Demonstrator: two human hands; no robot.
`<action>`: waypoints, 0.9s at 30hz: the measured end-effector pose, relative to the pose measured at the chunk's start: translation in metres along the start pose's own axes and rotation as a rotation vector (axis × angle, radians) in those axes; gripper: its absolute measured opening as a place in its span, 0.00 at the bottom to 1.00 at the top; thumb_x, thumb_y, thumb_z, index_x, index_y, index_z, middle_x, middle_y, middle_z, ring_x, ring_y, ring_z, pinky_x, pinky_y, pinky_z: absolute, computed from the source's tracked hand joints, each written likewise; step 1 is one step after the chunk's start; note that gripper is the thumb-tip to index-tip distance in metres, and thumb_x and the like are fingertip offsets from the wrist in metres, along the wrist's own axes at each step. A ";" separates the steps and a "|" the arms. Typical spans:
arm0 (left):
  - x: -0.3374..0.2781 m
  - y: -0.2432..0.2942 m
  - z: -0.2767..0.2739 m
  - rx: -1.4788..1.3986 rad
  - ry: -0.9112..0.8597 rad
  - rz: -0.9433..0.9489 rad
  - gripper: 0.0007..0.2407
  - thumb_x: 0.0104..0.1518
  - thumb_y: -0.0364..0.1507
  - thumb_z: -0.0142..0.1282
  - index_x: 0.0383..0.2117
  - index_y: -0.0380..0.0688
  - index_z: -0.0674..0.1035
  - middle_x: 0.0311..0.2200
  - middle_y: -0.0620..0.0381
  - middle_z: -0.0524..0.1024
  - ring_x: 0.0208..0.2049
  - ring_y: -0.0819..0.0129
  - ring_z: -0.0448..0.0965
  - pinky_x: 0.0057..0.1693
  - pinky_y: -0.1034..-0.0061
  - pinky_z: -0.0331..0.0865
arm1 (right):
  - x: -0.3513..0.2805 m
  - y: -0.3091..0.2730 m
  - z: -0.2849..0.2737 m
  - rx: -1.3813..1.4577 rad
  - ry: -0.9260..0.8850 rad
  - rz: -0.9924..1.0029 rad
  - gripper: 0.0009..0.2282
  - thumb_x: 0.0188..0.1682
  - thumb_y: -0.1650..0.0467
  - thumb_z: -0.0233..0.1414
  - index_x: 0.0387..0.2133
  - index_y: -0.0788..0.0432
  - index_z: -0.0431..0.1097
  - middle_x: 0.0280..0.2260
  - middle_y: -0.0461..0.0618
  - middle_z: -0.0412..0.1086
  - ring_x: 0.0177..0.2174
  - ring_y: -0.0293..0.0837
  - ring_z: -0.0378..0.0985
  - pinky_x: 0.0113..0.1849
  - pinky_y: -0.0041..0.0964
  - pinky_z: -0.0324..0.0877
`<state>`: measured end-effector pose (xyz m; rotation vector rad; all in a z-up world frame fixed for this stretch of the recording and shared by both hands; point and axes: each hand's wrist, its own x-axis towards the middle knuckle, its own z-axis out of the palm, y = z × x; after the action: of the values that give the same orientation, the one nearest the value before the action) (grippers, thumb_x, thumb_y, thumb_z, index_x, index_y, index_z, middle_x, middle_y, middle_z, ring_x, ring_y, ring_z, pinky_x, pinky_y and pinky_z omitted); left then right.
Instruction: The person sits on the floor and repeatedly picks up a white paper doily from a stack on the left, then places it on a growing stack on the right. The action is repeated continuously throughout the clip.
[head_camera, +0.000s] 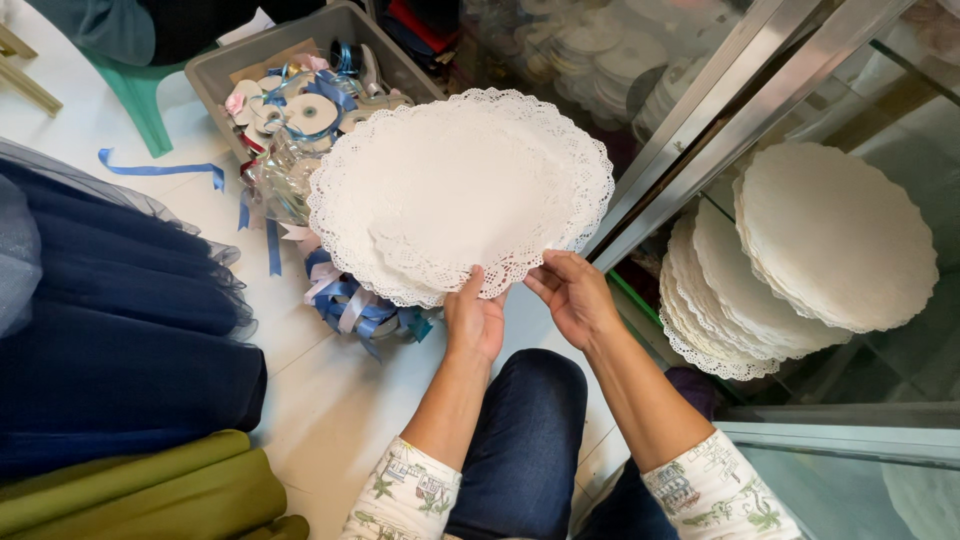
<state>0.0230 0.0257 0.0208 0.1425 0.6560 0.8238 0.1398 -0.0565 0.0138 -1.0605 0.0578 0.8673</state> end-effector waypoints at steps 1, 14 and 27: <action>-0.003 -0.001 0.001 0.001 -0.001 -0.001 0.20 0.62 0.26 0.56 0.59 0.33 0.69 0.59 0.36 0.70 0.58 0.43 0.73 0.60 0.49 0.70 | -0.005 -0.004 0.005 0.001 0.001 -0.001 0.02 0.50 0.75 0.55 0.33 0.64 0.71 0.28 0.54 0.75 0.30 0.48 0.83 0.46 0.51 0.80; -0.023 -0.026 -0.001 0.164 -0.034 0.070 0.18 0.64 0.24 0.52 0.60 0.34 0.68 0.57 0.38 0.72 0.56 0.48 0.75 0.58 0.54 0.73 | 0.005 -0.025 0.007 0.144 0.055 -0.047 0.13 0.50 0.76 0.57 0.47 0.66 0.68 0.45 0.63 0.75 0.45 0.60 0.80 0.49 0.59 0.75; -0.044 -0.102 -0.011 0.290 -0.160 -0.096 0.14 0.63 0.22 0.52 0.55 0.29 0.71 0.50 0.38 0.76 0.49 0.51 0.79 0.54 0.55 0.76 | -0.059 -0.064 -0.076 0.265 0.223 -0.178 0.21 0.46 0.84 0.54 0.54 0.64 0.68 0.52 0.62 0.72 0.51 0.64 0.75 0.56 0.64 0.69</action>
<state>0.0597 -0.0770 -0.0041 0.4323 0.6233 0.6142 0.1678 -0.1637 0.0470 -0.8938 0.2551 0.5609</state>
